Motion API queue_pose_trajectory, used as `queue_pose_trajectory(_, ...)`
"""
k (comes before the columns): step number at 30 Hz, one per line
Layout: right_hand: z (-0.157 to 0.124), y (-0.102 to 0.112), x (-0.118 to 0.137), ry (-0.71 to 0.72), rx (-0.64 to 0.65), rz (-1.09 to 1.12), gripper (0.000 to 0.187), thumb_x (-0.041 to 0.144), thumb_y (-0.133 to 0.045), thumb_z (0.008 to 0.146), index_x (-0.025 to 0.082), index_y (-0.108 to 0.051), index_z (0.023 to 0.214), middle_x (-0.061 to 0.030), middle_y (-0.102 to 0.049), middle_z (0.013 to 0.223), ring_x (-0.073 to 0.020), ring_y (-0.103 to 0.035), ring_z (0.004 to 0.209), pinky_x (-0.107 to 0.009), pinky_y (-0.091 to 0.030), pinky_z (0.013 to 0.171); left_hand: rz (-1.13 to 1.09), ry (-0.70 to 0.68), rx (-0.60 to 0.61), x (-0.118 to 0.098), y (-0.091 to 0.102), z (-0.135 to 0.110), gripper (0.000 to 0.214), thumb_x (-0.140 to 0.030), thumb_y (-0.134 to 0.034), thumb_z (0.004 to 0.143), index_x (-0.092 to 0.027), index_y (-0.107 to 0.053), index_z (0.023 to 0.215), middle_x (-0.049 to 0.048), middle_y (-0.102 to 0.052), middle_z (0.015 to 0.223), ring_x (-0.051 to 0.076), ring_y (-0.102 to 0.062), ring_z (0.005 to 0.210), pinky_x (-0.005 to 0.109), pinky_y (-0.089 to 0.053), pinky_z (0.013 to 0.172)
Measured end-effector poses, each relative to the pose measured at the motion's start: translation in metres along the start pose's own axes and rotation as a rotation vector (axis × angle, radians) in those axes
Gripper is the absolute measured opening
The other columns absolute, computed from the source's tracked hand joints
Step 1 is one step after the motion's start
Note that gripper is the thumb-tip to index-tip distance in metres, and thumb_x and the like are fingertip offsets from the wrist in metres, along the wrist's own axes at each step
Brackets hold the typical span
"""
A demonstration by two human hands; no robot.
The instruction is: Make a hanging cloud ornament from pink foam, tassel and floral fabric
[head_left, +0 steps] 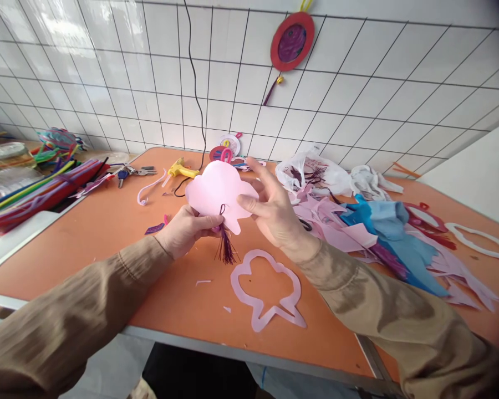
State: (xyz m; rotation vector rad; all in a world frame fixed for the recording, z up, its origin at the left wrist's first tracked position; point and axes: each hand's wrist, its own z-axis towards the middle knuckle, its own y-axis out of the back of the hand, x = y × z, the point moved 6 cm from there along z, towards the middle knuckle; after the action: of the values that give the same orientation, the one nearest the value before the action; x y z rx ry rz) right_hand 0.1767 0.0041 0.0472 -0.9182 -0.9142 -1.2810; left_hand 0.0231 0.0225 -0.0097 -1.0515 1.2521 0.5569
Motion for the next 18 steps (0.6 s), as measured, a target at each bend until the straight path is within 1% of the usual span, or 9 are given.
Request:
queue_pose_trajectory(2, 0.0, -0.003, -0.011, -0.096, 0.032, 0.156, 0.074, 0.047, -0.081, 0.07, 0.026, -0.056, 0.136, -0.0094, -0.071, 0.122, -0.0281, -0.069, 0.108, -0.042, -0.061, 0.084, -0.017, -0.008, -0.022, -0.004, -0.001, -0.002, 0.022, -0.024, -0.089, 0.063, -0.011, -0.075, 0.075, 0.0032, -0.066, 0.064, 0.016, -0.061, 0.063, 0.036, -0.055, 0.07)
queue_pose_trajectory(3, -0.001, -0.007, -0.015, -0.136, 0.066, 0.221, 0.067, 0.051, -0.081, 0.07, 0.025, -0.062, 0.128, -0.0094, -0.073, 0.118, -0.0283, -0.07, 0.106, -0.042, -0.061, 0.083, -0.026, -0.01, -0.035, -0.006, -0.001, -0.003, 0.023, -0.024, -0.089, 0.062, -0.011, -0.075, 0.075, 0.0033, -0.066, 0.064, 0.016, -0.061, 0.063, 0.036, -0.055, 0.07)
queue_pose_trajectory(6, -0.006, -0.016, -0.026, -0.214, 0.147, 0.302, 0.05, 0.054, -0.084, 0.067, 0.021, -0.072, 0.103, -0.0089, -0.076, 0.105, -0.0276, -0.069, 0.101, -0.041, -0.058, 0.082, -0.044, -0.011, -0.077, -0.01, -0.002, -0.005, 0.028, -0.024, -0.091, 0.059, -0.01, -0.074, 0.076, 0.0036, -0.067, 0.065, 0.015, -0.06, 0.062, 0.034, -0.054, 0.069)
queue_pose_trajectory(8, -0.008, -0.019, -0.03, -0.219, 0.151, 0.257, 0.044, 0.05, -0.087, 0.064, 0.021, -0.075, 0.095, -0.0072, -0.077, 0.095, -0.026, -0.068, 0.098, -0.04, -0.055, 0.085, -0.052, -0.011, -0.098, -0.011, -0.001, -0.005, 0.031, -0.025, -0.093, 0.057, -0.01, -0.074, 0.077, 0.0035, -0.067, 0.065, 0.014, -0.06, 0.061, 0.033, -0.054, 0.068)
queue_pose_trajectory(10, -0.008, -0.018, -0.03, -0.194, 0.131, 0.14, 0.038, 0.045, -0.088, 0.063, 0.02, -0.077, 0.09, -0.0057, -0.076, 0.088, -0.0245, -0.068, 0.094, -0.04, -0.053, 0.086, -0.072, -0.028, -0.115, -0.012, 0.0, -0.005, 0.032, -0.026, -0.094, 0.055, -0.01, -0.073, 0.074, 0.0026, -0.065, 0.063, 0.014, -0.06, 0.061, 0.033, -0.055, 0.068)
queue_pose_trajectory(12, -0.007, -0.013, -0.027, -0.139, 0.07, -0.015, 0.029, 0.041, -0.088, 0.062, 0.02, -0.077, 0.079, -0.0045, -0.074, 0.08, -0.0226, -0.067, 0.085, -0.04, -0.051, 0.083, -0.092, -0.06, -0.134, -0.014, 0.002, -0.004, 0.031, -0.026, -0.093, 0.055, -0.011, -0.073, 0.072, 0.0023, -0.065, 0.061, 0.015, -0.061, 0.062, 0.034, -0.056, 0.069)
queue_pose_trajectory(14, -0.006, -0.007, -0.022, -0.087, 0.004, -0.118, 0.021, 0.037, -0.086, 0.062, 0.02, -0.074, 0.067, -0.0034, -0.072, 0.074, -0.0205, -0.065, 0.077, -0.039, -0.05, 0.08, -0.096, -0.085, -0.156, -0.016, 0.004, -0.004, 0.03, -0.026, -0.092, 0.055, -0.011, -0.073, 0.073, 0.0032, -0.066, 0.063, 0.016, -0.062, 0.064, 0.035, -0.056, 0.071)
queue_pose_trajectory(16, -0.004, -0.002, -0.019, -0.06, -0.038, -0.128, 0.018, 0.035, -0.082, 0.063, 0.02, -0.072, 0.062, -0.0028, -0.071, 0.071, -0.0192, -0.065, 0.074, -0.038, -0.05, 0.078, -0.089, -0.096, -0.184, -0.017, 0.008, -0.003, 0.029, -0.025, -0.091, 0.057, -0.01, -0.074, 0.075, 0.0048, -0.068, 0.066, 0.017, -0.064, 0.066, 0.036, -0.057, 0.074)
queue_pose_trajectory(18, -0.003, 0.002, -0.018, -0.06, -0.064, -0.111, 0.016, 0.035, -0.079, 0.066, 0.021, -0.073, 0.063, -0.0034, -0.073, 0.073, -0.0197, -0.065, 0.076, -0.037, -0.05, 0.078, -0.088, -0.106, -0.216, -0.018, 0.012, -0.003, 0.027, -0.024, -0.089, 0.058, -0.009, -0.074, 0.075, 0.0058, -0.069, 0.067, 0.017, -0.065, 0.068, 0.036, -0.057, 0.075)
